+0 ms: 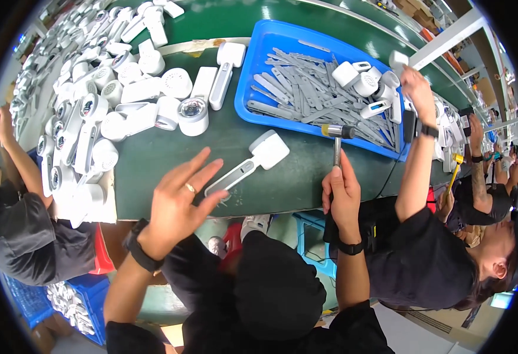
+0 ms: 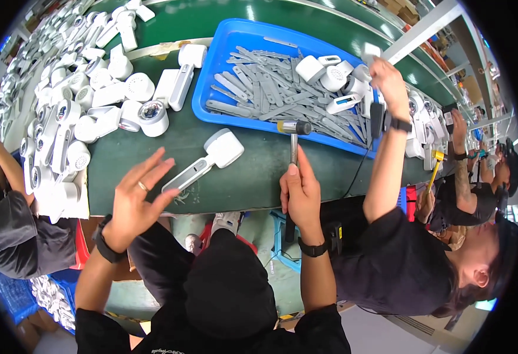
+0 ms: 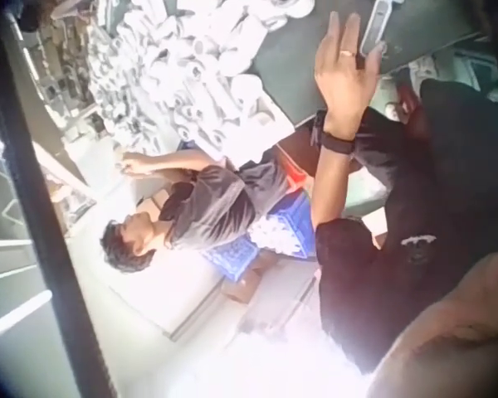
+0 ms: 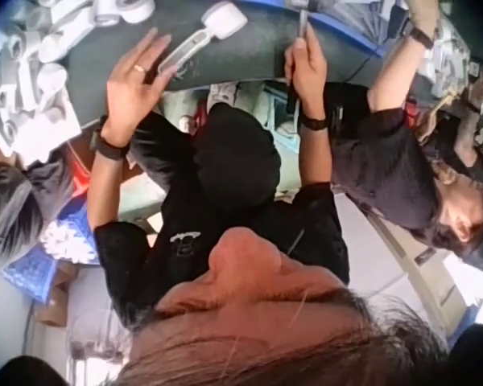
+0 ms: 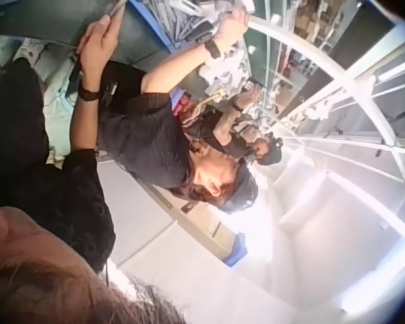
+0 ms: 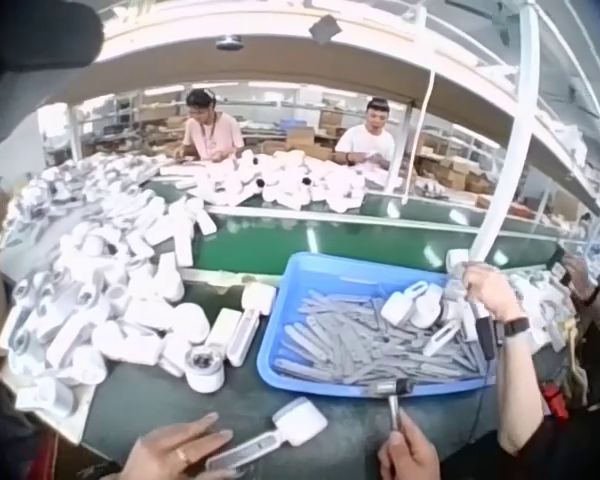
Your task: The person picks up a white plastic component and a grey strip, fits the strip into the component, and hammers it into place with a mallet. They then repeat the process with another component and strip before setting the assembled piece aside.
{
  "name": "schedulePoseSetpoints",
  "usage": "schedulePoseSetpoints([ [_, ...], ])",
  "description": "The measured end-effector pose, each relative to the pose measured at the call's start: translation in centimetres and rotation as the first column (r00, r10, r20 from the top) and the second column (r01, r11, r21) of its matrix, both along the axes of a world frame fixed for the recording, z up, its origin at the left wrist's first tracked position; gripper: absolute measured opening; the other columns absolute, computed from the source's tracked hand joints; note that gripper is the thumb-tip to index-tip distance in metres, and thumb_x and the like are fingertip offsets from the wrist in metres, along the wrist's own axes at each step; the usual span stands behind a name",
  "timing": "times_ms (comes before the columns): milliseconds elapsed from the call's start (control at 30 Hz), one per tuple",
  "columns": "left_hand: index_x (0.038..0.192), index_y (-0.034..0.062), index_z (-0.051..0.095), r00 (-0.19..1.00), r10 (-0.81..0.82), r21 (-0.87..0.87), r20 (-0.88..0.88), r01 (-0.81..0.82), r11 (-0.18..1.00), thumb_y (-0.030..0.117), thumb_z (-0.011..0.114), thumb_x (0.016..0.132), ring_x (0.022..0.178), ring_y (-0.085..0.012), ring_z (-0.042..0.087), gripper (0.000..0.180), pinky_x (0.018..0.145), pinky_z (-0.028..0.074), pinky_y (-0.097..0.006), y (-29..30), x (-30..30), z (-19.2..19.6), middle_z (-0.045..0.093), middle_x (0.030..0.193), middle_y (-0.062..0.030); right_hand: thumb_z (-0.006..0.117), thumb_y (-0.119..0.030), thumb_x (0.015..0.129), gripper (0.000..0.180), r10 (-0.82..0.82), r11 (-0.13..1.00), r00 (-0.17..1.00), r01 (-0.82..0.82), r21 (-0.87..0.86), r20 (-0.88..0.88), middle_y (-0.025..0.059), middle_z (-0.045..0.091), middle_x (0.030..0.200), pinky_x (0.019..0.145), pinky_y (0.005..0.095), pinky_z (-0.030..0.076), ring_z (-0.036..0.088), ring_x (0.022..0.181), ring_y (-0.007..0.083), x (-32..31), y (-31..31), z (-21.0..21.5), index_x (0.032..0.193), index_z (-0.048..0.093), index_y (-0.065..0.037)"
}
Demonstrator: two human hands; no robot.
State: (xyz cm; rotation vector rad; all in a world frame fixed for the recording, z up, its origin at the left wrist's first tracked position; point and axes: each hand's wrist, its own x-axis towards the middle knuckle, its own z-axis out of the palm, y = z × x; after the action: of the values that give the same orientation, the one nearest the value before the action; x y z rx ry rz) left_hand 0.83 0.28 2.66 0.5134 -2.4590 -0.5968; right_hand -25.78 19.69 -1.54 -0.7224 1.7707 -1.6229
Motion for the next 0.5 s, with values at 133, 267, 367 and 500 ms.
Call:
schedulePoseSetpoints([
  [133,0.125,0.0088,0.073,0.998,0.05,0.061,-0.044,-0.047,0.997,0.009,0.083,0.081,0.102,-0.0338,0.071,0.045,0.085,0.058,-0.04,1.5,-0.3,-2.6,0.07,0.128,-0.0161,0.044,-0.025,0.112,0.053,-0.016,1.0,1.0,0.016,-0.002,0.011,-0.0005,0.047,0.069,0.04,0.0219,0.036,0.04,0.045,0.0048,0.2,0.0,0.3,0.161,0.031,-0.008],
  [267,0.123,0.0088,0.073,0.996,-0.001,0.054,-0.085,0.006,0.999,0.005,0.078,0.084,0.093,-0.0324,0.071,0.039,0.08,0.058,-0.039,0.0,-2.8,-2.9,0.074,0.11,-0.0134,0.043,-0.021,0.112,0.052,-0.028,0.998,0.998,0.031,0.048,-0.06,0.0006,0.048,0.073,0.039,0.0211,0.035,0.04,0.045,0.0057,1.2,0.5,1.3,0.161,0.031,-0.006],
  [367,0.122,0.0096,0.074,0.993,-0.014,0.029,-0.117,0.017,0.999,0.003,0.078,0.084,0.09,-0.0328,0.07,0.039,0.079,0.058,-0.04,-1.4,-4.7,-3.3,0.074,0.106,-0.0131,0.043,-0.018,0.112,0.052,0.107,0.988,0.985,-0.089,0.129,-0.138,-0.0005,0.049,0.069,0.041,0.0196,0.035,0.04,0.046,0.0042,4.8,0.7,5.5,0.161,0.032,-0.005],
  [500,0.124,0.0078,0.071,0.977,-0.049,0.123,-0.209,0.076,0.989,0.001,0.075,0.084,0.091,-0.0331,0.07,0.04,0.079,0.057,-0.04,-2.0,-5.9,-4.3,0.074,0.103,-0.0118,0.046,-0.018,0.111,0.052,0.297,0.927,0.932,-0.229,0.298,-0.208,0.0014,0.052,0.069,0.053,0.0232,0.039,0.046,0.055,0.0073,6.1,-0.7,8.3,0.159,0.034,-0.004],
])
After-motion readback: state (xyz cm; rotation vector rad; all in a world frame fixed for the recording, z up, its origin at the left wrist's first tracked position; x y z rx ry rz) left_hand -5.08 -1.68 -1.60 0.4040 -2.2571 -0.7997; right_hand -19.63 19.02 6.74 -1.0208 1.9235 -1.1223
